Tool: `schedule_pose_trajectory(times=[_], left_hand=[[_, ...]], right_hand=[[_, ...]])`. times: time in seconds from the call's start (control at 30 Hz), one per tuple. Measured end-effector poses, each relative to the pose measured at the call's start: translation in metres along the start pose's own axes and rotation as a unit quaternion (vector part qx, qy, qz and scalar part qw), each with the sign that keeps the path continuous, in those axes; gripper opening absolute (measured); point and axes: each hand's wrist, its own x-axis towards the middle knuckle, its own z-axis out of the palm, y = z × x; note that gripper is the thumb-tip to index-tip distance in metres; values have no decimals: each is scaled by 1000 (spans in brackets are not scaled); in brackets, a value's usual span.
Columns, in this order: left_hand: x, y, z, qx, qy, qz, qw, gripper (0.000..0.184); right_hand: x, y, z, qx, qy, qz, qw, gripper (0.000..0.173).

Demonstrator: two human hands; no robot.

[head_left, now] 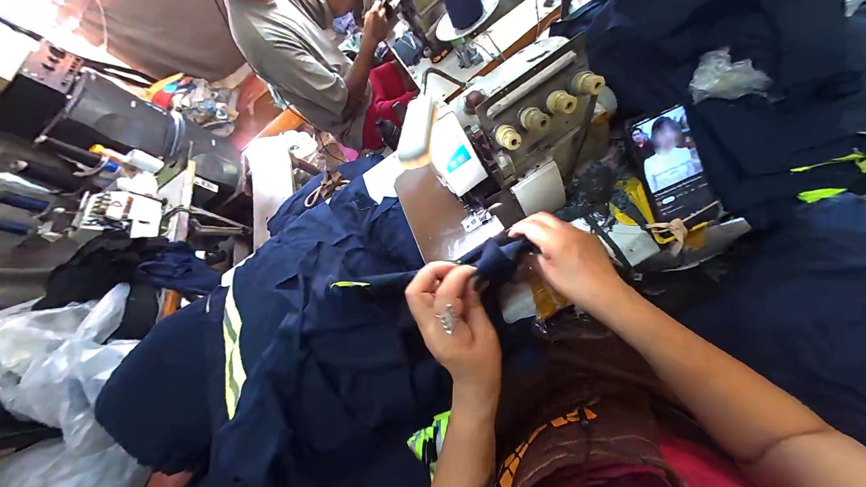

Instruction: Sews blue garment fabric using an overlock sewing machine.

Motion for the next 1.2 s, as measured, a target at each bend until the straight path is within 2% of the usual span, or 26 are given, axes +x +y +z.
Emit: schedule_pose_trajectory(times=[0.07,0.13,0.2,0.27,0.33,0.4,0.5,0.6,0.63,0.67,0.77,0.8,0.87,0.93,1.03,1.13,1.2], left_hand=[[10,15,-2,35,4,68,997,13],[35,29,-28,98,33,133,986,18],[67,34,-60,111,109,180,971,19],[102,49,-74,83,187,181,962,21],[120,53,-79,82,251,143,954,32],[128,39,-90,98,265,157,946,29],[142,23,-102,188,254,198,928,29],[188,-6,-100,293,171,309,889,22],[208,-28,-97,309,132,318,887,22],[223,-52,-93,317,76,301,896,24],[219,-91,-84,296,-195,120,927,36],[205,-97,-81,265,-256,71,927,35],[166,-101,-75,190,-336,16,922,23],[122,-98,-75,119,-382,3,916,14],[70,-89,-87,51,-402,-14,914,6],[45,-89,-102,54,-420,-16,906,7],[37,-93,-106,104,-430,-5,897,16]], right_hand=[[-9,-6,13,20,14,-29,999,39],[-17,-8,27,46,10,-26,999,32],[-18,-3,32,63,-7,-13,998,24],[-20,-2,33,98,3,-8,995,17],[-21,-2,31,167,15,11,986,13],[-21,-3,23,239,26,41,970,13],[-21,-5,4,367,46,25,929,12],[-17,-15,-10,540,-14,111,834,8],[-13,-18,-10,579,-31,149,801,7],[-8,-20,-7,594,-40,176,784,6],[5,-13,14,559,-28,216,800,8],[8,-9,20,543,-18,222,810,8],[11,-1,27,508,3,214,834,7],[9,5,28,470,15,194,861,6],[13,10,24,434,17,167,885,8],[15,11,22,434,20,143,889,17],[12,5,19,429,8,141,892,26]])
